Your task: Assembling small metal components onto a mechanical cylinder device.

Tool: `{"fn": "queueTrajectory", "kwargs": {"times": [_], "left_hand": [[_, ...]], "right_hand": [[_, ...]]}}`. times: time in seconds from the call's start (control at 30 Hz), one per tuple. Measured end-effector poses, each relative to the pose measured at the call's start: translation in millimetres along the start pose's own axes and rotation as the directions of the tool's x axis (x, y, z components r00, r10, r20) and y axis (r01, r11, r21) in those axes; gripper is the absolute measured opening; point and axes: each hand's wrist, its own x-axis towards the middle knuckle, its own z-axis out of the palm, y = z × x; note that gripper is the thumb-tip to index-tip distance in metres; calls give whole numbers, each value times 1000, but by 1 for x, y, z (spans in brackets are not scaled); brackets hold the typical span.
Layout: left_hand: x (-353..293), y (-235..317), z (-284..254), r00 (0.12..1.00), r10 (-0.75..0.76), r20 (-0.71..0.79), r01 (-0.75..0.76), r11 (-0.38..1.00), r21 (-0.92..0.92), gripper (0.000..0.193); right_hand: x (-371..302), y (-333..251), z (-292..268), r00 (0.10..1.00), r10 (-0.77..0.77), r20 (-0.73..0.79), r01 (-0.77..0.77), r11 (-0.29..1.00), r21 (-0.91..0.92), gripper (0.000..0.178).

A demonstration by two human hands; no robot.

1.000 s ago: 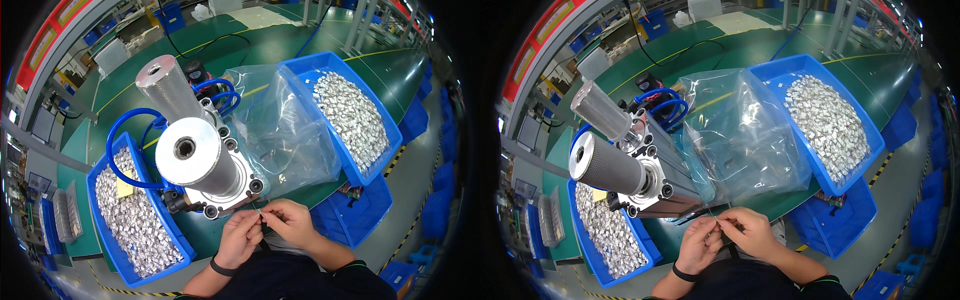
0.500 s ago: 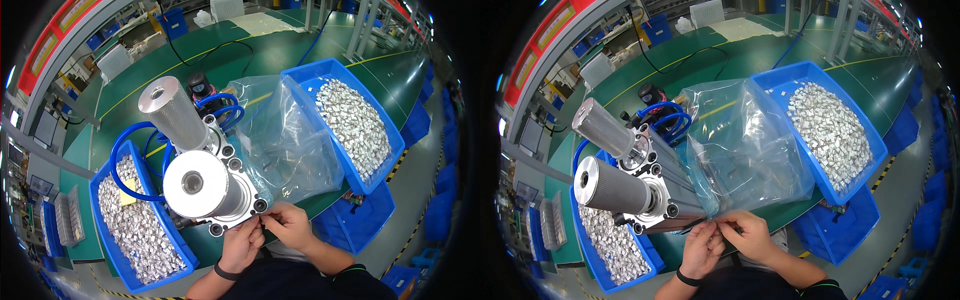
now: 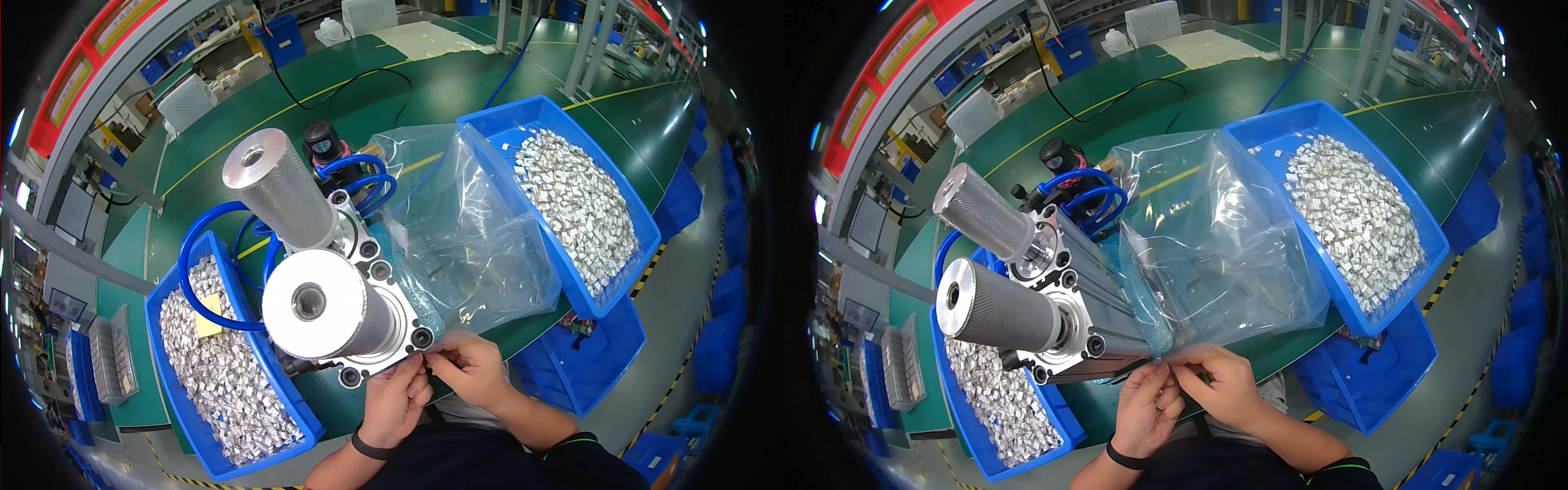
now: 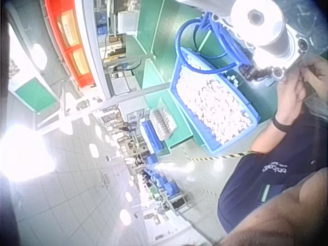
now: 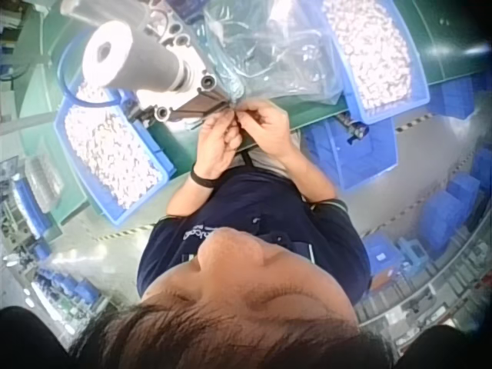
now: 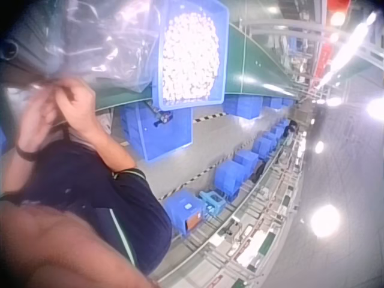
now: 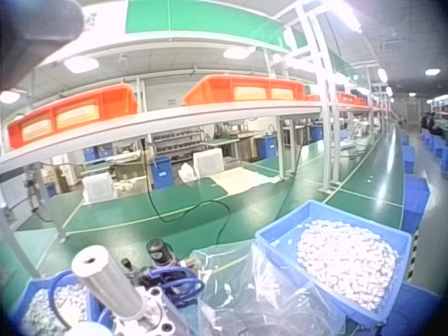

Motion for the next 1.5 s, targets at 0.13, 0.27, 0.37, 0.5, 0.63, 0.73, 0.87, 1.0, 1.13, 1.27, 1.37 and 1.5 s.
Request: {"fn": "queueTrajectory", "kwargs": {"times": [0.13,0.27,0.37,0.5,0.63,0.73,0.87,1.0,1.13,1.27,1.37,1.5], "left_hand": [[-1,-2,-1,999,7,31,-7,1000,16,9],[0,-4,2,1000,15,19,-15,1000,1,8],[2,-4,0,1000,13,28,-13,1000,3,7],[2,-4,0,999,21,39,-21,1000,-6,9],[2,-3,1,999,16,40,-15,1000,-10,9],[3,-4,0,999,27,45,-26,1000,-11,9],[3,-3,0,999,29,32,-28,999,-14,9],[4,-3,1,999,13,30,-12,1000,-25,10],[3,-3,1,1000,15,8,-15,1000,-20,10],[3,-3,0,999,33,13,-33,999,5,10],[1,-2,0,999,30,21,-31,999,41,9],[-4,-5,0,998,14,65,-19,996,81,6]], "right_hand": [[2,3,-1,1000,10,16,-11,998,58,14],[4,6,-4,1000,23,20,-25,991,130,14],[7,4,-5,999,27,32,-30,993,116,14],[8,1,-5,998,44,48,-50,990,130,14],[7,0,-5,998,38,45,-44,990,137,14],[8,0,-7,994,22,103,-35,992,120,12],[9,0,-7,993,33,113,-45,994,102,12],[9,-1,-4,999,30,37,-35,987,157,14],[8,0,-4,999,30,30,-34,988,153,14],[8,1,-7,995,-7,100,-1,997,80,13],[4,0,-7,995,-5,104,2,999,38,12],[-5,1,-9,1000,-19,15,18,996,83,14]]}}
